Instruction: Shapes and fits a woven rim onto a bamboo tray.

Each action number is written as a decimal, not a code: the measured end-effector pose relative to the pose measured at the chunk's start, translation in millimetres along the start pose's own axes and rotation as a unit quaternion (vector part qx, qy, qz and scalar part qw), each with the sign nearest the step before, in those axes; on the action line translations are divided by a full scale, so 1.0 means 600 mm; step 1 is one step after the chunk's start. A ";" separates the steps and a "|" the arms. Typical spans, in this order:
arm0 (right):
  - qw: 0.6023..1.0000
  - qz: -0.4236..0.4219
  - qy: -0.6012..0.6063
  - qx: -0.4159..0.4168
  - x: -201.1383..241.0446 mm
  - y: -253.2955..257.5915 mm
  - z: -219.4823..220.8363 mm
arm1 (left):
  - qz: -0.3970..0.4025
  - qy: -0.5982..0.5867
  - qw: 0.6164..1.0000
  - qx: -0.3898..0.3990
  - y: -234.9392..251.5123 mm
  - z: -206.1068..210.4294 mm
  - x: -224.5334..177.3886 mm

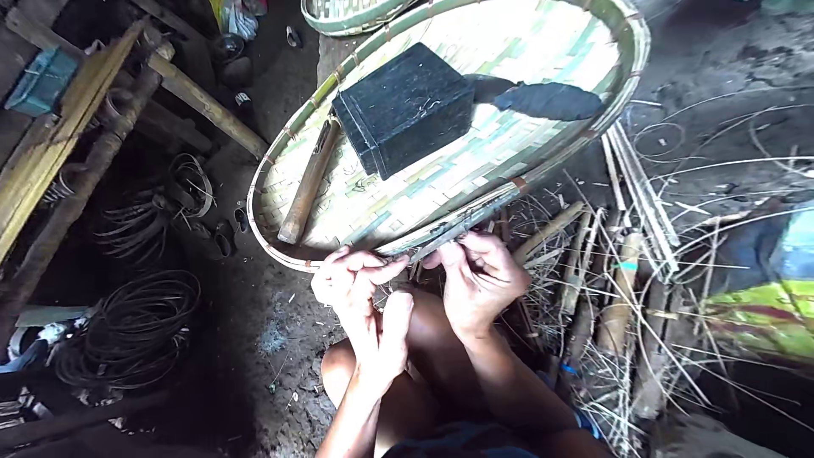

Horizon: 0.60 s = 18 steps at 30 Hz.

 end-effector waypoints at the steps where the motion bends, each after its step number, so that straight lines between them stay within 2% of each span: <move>1: 1.000 0.000 -0.002 0.010 0.003 0.003 -0.003 | 0.002 -0.005 1.000 -0.002 0.000 0.001 -0.001; 8: 0.995 -0.040 -0.081 0.039 0.005 0.015 -0.007 | -0.007 0.005 1.000 -0.007 -0.002 0.001 0.000; 13: 0.975 -0.074 -0.193 0.081 0.014 0.011 -0.015 | -0.014 0.011 1.000 -0.006 -0.003 0.001 -0.001; 18: 0.952 -0.008 -0.280 0.124 0.025 0.046 -0.063 | -0.027 0.003 1.000 0.008 -0.003 -0.006 -0.005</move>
Point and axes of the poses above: each hand's wrist, its own y-axis towards the middle knuckle, its own z-axis out of the palm, x = y × z, the point moved 3 cm from there along y, towards the middle knuckle, and after that the axes turned 1 degree about -z, right-handed, at the moved point
